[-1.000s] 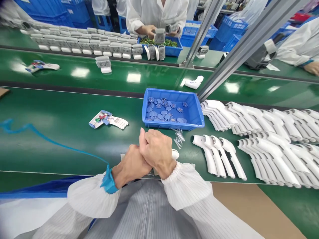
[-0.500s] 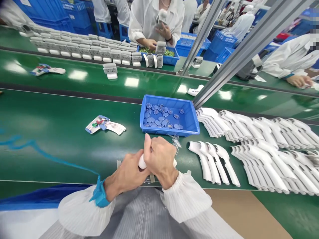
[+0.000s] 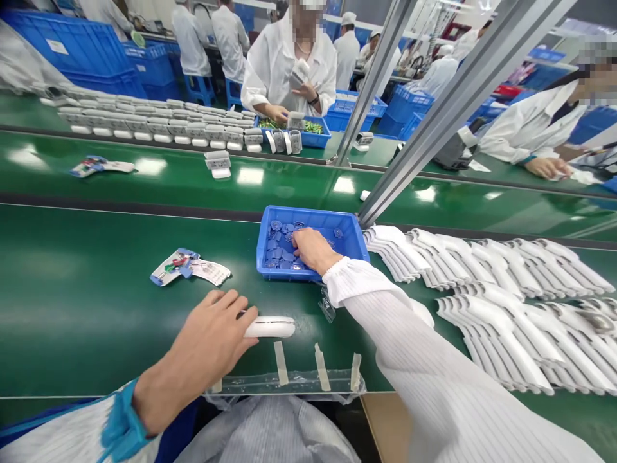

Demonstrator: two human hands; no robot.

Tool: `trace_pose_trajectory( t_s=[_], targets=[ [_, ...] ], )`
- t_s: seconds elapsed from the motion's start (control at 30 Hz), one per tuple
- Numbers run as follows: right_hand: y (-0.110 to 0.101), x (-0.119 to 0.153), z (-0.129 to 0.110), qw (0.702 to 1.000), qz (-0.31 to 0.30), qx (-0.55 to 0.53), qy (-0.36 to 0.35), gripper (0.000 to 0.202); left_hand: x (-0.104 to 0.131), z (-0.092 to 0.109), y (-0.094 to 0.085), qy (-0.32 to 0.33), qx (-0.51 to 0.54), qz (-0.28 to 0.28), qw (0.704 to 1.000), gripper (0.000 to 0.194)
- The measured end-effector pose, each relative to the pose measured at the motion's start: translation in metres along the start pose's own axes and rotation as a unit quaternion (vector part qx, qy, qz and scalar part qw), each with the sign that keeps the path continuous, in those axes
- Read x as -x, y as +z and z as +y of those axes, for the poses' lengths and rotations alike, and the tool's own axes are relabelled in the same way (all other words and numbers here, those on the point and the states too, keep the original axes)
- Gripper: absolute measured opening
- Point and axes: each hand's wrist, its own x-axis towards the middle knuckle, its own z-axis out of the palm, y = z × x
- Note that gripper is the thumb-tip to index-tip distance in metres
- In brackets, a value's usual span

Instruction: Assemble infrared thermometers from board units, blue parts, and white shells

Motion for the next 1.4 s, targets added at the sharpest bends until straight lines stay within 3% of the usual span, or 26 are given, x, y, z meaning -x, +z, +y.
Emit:
trace_pose_trajectory(
  t_s=[0.1,0.2,0.27,0.37,0.43,0.5,0.6,0.67,0.77,0.87,1.13,1.3,1.4],
  targets=[
    [0.003,-0.002,-0.001,1.000,0.010,0.001,-0.017,0.014,-0.003,0.003,-0.004,-0.046,0.052,-0.012,0.998,0.005],
    [0.002,-0.009,0.000,0.998,0.035,-0.016,-0.047,0.019,0.006,-0.007,-0.010,-0.154,0.221,0.002,0.963,0.013],
    [0.001,-0.016,0.001,0.997,0.047,-0.034,-0.057,0.014,0.012,-0.016,-0.013,-0.209,0.364,0.018,0.907,0.023],
    [-0.003,-0.020,0.000,0.994,0.073,-0.064,-0.053,0.014,0.014,-0.022,-0.011,-0.255,0.552,0.024,0.794,0.042],
    [-0.009,-0.013,-0.004,0.990,0.103,-0.089,-0.036,0.017,0.013,-0.023,-0.008,-0.257,0.610,0.035,0.749,0.047],
    [-0.018,0.003,-0.012,0.983,0.135,-0.121,-0.007,0.024,0.011,-0.021,-0.004,-0.243,0.601,0.057,0.759,0.044],
    [-0.033,0.038,-0.032,0.969,0.142,-0.200,0.031,0.032,0.007,-0.018,-0.005,-0.223,0.531,0.080,0.814,0.039],
    [-0.040,0.064,-0.050,0.940,0.108,-0.321,0.043,0.031,0.002,-0.015,-0.009,-0.204,0.498,0.084,0.839,0.034],
    [-0.045,0.093,-0.076,0.869,0.046,-0.491,0.040,0.033,-0.007,-0.011,-0.017,-0.170,0.465,0.105,0.862,0.030],
    [-0.045,0.106,-0.095,0.844,0.030,-0.535,0.022,0.034,-0.014,-0.006,-0.020,-0.148,0.444,0.134,0.874,0.028],
    [-0.047,0.110,-0.098,0.877,0.045,-0.478,0.014,0.034,-0.013,-0.001,-0.015,-0.139,0.432,0.157,0.877,0.032],
    [-0.039,0.115,-0.100,0.919,0.085,-0.378,-0.065,0.038,-0.014,-0.001,-0.014,-0.107,0.402,0.121,0.901,0.039],
    [-0.028,0.115,-0.104,0.939,0.139,-0.299,-0.101,0.028,-0.015,0.000,-0.010,-0.083,0.382,0.103,0.915,0.034]
  ],
)
